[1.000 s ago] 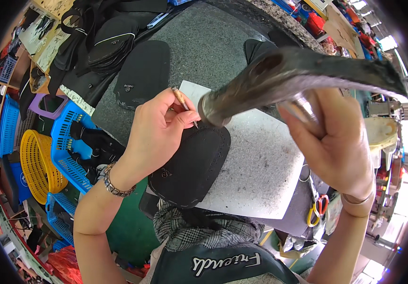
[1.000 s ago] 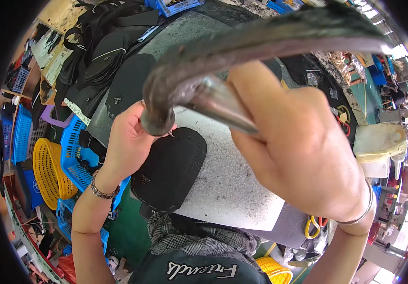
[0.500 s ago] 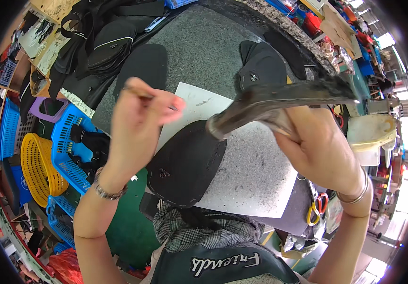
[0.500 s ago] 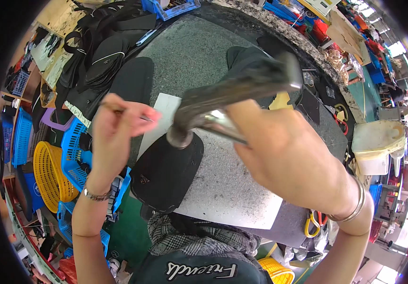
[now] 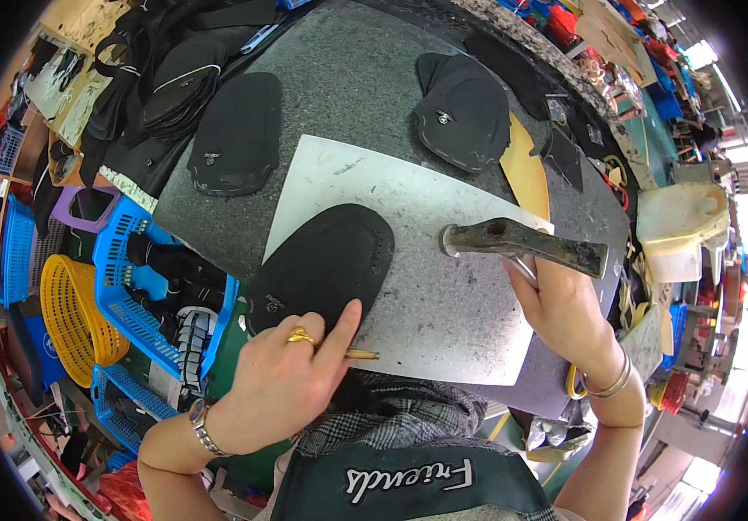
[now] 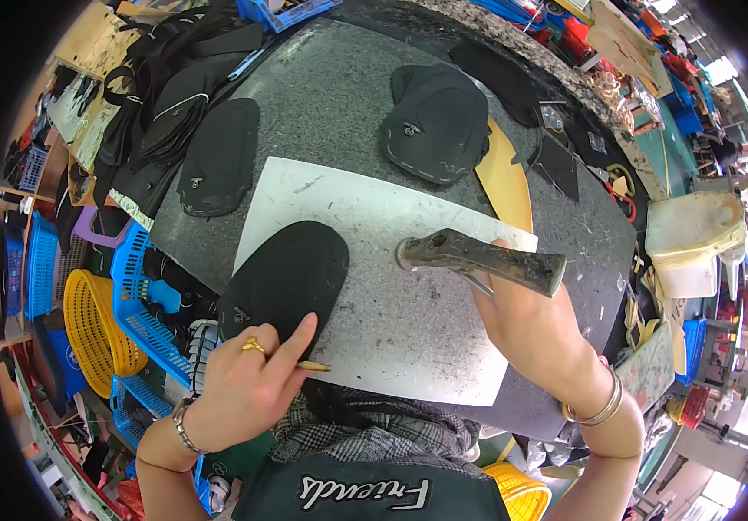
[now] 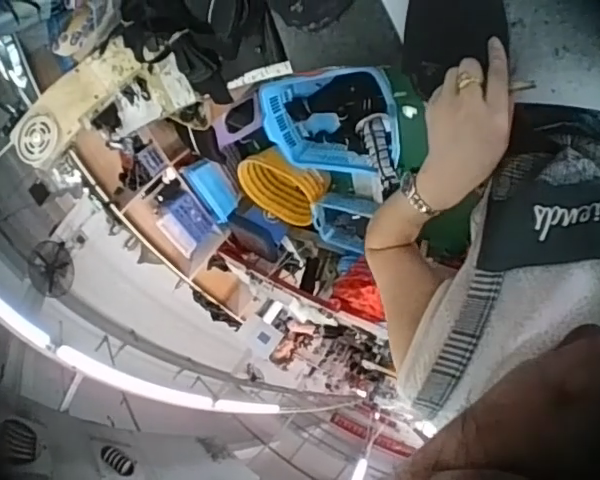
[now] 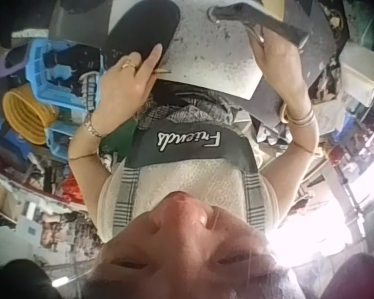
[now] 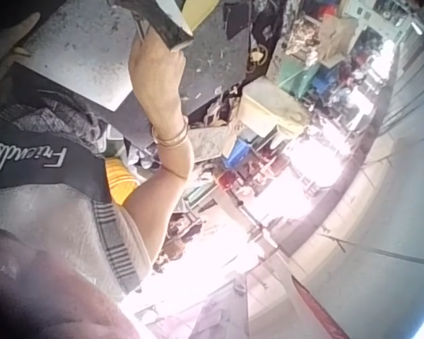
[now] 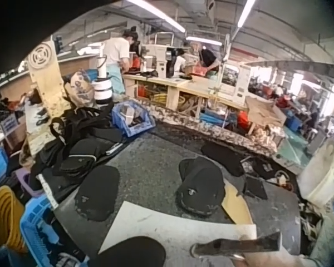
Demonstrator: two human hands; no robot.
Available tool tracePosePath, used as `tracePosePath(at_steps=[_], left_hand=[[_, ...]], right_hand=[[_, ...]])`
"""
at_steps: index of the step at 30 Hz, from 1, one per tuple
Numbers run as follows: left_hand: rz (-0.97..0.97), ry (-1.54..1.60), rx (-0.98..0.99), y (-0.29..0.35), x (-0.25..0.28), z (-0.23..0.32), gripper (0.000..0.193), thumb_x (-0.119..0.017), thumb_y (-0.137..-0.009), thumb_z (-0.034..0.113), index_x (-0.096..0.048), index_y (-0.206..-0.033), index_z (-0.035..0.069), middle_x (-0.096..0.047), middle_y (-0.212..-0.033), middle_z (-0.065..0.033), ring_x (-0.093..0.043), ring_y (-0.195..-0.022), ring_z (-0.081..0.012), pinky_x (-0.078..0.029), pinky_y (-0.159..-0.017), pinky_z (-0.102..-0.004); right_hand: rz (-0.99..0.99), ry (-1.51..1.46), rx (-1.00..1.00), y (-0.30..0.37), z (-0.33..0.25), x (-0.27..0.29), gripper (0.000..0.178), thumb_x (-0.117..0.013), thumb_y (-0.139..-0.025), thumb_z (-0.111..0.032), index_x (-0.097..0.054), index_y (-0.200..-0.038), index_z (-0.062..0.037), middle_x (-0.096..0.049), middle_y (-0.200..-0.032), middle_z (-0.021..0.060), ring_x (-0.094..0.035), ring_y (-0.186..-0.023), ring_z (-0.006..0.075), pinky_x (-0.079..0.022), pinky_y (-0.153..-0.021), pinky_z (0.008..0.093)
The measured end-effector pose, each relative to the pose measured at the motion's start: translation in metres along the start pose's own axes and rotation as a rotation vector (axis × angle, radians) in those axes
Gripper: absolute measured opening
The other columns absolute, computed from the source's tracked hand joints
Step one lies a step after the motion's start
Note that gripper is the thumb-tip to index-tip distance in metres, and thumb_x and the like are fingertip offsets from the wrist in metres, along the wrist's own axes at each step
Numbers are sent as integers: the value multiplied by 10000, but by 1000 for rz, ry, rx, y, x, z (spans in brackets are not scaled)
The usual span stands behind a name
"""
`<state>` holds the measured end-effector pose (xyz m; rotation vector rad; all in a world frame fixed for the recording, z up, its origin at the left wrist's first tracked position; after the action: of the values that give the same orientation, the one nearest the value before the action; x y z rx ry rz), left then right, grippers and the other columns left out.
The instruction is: Hammering shoe sole components at a workbench in a manufacturing environment.
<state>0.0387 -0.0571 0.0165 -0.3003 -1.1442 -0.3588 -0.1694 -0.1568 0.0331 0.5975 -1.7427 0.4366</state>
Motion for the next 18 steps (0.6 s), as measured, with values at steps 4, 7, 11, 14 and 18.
tracePosePath(at_steps=[4, 7, 11, 14, 18], left_hand=[[-36, 82, 34, 5, 10, -5, 406, -655, -786, 74, -567, -1177, 10, -473, -780, -73, -532, -680, -212, -458, -556, -316], [256, 407, 213, 8, 30, -23, 148, -464, -892, -17, -565, -995, 16, -467, -855, -132, -485, -674, -280, -427, -624, -356], [317, 569, 392, 20, 34, -42, 196, -582, -823, -85, -612, -992, 9, -559, -909, -113, -553, -660, -189, -466, -589, -294], [378, 640, 117, 12, 44, -33, 165, -673, -761, -92, -676, -902, -5, -610, -871, -88, -599, -675, -144, -483, -594, -240], [339, 941, 247, 9, 24, -38, 161, -691, -745, -113, -682, -882, -28, -674, -900, -104, -671, -808, -151, -528, -709, -213]], right_hand=[[82, -14, 4, 8, -1, -2, 404, -663, -816, -136, -501, -1137, 47, -594, -902, 212, -612, -770, 369, -515, -656, 405], [8, -139, -121, 8, -6, 1, 395, -680, -830, -183, -512, -1109, 42, -594, -815, 178, -615, -695, 326, -509, -614, 382], [-55, -207, -224, 9, -4, -4, 339, -691, -834, -209, -527, -1033, 11, -568, -723, 150, -603, -629, 288, -482, -571, 373], [62, -318, -114, 9, -2, -6, 283, -685, -836, -164, -522, -1015, -18, -549, -701, 149, -594, -602, 298, -467, -553, 371], [79, -407, -36, 2, -6, -10, 246, -658, -846, -108, -517, -1035, -40, -569, -728, 154, -599, -602, 309, -469, -557, 360]])
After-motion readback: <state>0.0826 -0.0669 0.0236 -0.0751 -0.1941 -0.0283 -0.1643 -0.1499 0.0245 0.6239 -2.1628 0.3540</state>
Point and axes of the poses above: each hand's wrist, its own y-axis away from the middle knuckle, its own x-axis out of the back of the hand, z = x × y, the point moved 7 cm from there along -y, towards the middle knuckle
